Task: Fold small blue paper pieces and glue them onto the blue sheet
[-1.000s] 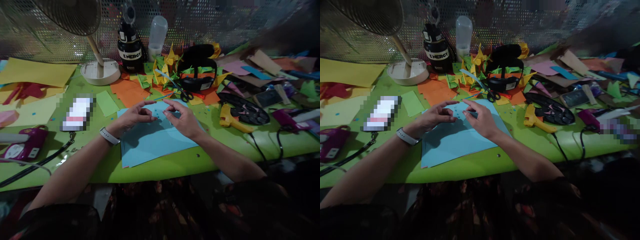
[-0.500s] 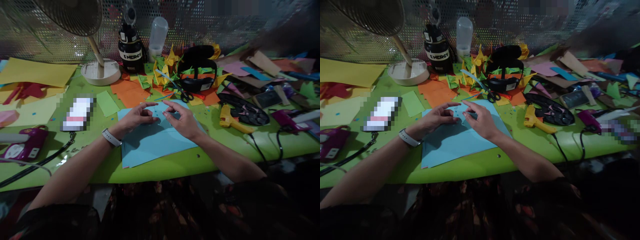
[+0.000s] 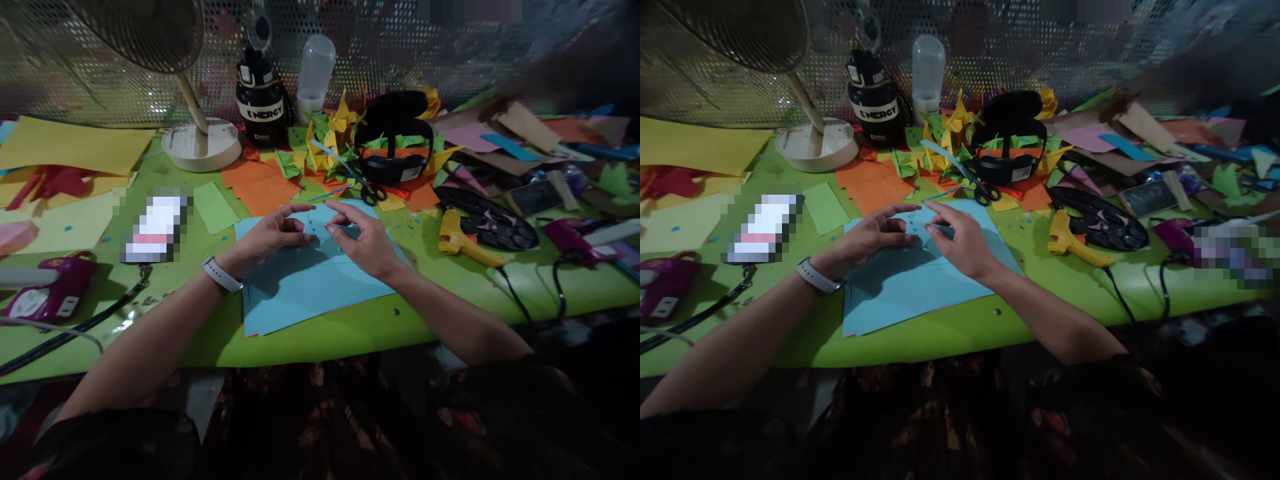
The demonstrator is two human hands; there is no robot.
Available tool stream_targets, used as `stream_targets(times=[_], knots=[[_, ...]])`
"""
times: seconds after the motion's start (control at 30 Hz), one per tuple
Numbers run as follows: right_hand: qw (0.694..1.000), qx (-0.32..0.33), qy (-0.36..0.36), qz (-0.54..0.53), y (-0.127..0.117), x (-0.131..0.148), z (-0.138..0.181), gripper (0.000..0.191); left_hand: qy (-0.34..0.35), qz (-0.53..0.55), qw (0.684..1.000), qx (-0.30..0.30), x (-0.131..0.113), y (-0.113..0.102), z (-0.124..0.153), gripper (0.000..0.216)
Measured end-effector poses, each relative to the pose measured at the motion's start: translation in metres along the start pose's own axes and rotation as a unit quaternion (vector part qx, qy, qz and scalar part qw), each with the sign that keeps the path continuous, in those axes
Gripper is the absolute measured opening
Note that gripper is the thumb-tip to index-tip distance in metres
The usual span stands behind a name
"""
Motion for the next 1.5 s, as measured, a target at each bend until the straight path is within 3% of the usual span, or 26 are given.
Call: stream_targets(times=[0.37, 0.63, 0.8, 1.5], knots=[[1.000, -0.010, 0.007, -0.008, -0.0020, 0.0004, -0.0016, 0.041, -0.013, 0.024, 1.000, -0.006, -0.0008, -0.0010, 0.0020, 0.072], [1.000, -0.017, 0.012, 0.006, -0.0028, -0.0038, -0.0019, 0.045, -0.020, 0.042, 0.999, -0.010, -0.0046, 0.0023, 0.0050, 0.059], [0.999, -0.020, -0.001, 0.040, -0.0031, -0.0018, -0.0019, 0.055, -0.010, 0.056, 0.998, -0.025, -0.0034, 0.0009, 0.0039, 0.057], [0.998, -0.020, -0.009, 0.053, -0.0007, -0.0029, -0.0010, 0.059, 0.048, 0.032, 0.998, 0.006, -0.0005, -0.0014, 0.0000, 0.062]])
Point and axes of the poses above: each hand's wrist, its own z-axis away from the middle knuckle, its own y-axis out of the palm, x = y × z, the point moved 5 cm from there along -z, towards the middle knuckle, and after that the axes turned 2 degrees about z, right-handed, at the moved point
